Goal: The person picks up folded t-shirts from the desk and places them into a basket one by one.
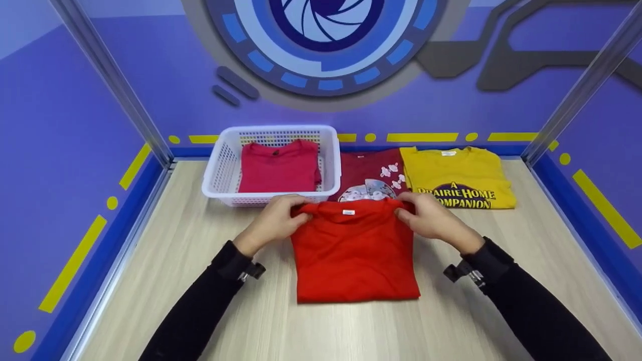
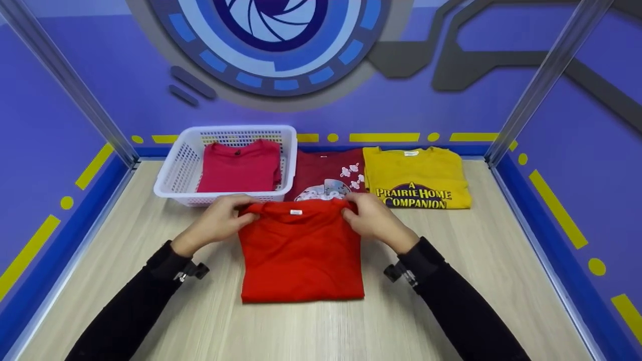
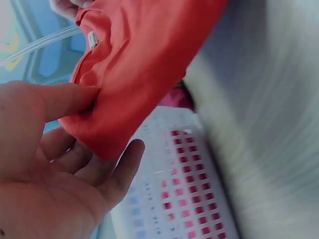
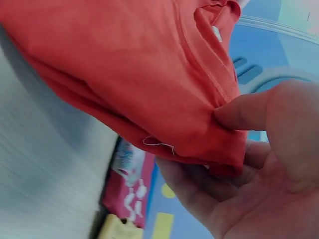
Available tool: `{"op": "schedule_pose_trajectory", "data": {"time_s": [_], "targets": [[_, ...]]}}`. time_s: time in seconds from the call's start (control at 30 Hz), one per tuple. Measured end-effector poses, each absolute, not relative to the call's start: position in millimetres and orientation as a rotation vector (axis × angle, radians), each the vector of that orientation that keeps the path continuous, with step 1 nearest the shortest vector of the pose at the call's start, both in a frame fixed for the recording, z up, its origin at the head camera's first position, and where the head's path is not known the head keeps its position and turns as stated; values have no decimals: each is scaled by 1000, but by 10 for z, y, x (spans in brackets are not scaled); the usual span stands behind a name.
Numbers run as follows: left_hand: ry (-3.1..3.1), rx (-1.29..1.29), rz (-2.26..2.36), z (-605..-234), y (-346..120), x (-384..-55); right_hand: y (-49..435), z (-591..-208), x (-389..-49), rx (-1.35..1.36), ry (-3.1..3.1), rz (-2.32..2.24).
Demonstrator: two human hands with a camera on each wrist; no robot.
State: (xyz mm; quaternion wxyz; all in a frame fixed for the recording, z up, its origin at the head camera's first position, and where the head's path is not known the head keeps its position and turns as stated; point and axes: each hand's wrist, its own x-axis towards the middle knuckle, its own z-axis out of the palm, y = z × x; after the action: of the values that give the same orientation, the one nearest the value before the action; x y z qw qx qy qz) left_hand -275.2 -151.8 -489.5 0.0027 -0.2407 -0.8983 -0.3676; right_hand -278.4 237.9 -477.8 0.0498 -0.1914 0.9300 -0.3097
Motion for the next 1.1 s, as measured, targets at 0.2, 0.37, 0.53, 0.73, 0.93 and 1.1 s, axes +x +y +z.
{"op": "schedule_pose_trajectory", "data": {"time_s": [0.2,0.37,0.53,0.73,0.93,1.1], "targets": [[-2751,-768,-1215,-4665,-1615,-2755,2372,-4575,-2719,-725,2953,-959],[-2704,-740,-1286,-4476,-1670,-2708,2343,-4396,-2669,-792,3023,-929],[-2645,-751,-1271,-4298,-1717,-2651,2303,-4240,-2635,-846,3064,-966],[-2568,-744,-1234,-4143,-1792,-2642,2222,-4122,-2635,-899,3101,-1082],[-2522,-681,-1240,-4026,-1927,-2645,2058,-4010,-2651,-906,3107,-1135],[-2488,-601,-1317,-3948,-2076,-2662,1876,-3977,-2742,-940,3095,-1200]]}}
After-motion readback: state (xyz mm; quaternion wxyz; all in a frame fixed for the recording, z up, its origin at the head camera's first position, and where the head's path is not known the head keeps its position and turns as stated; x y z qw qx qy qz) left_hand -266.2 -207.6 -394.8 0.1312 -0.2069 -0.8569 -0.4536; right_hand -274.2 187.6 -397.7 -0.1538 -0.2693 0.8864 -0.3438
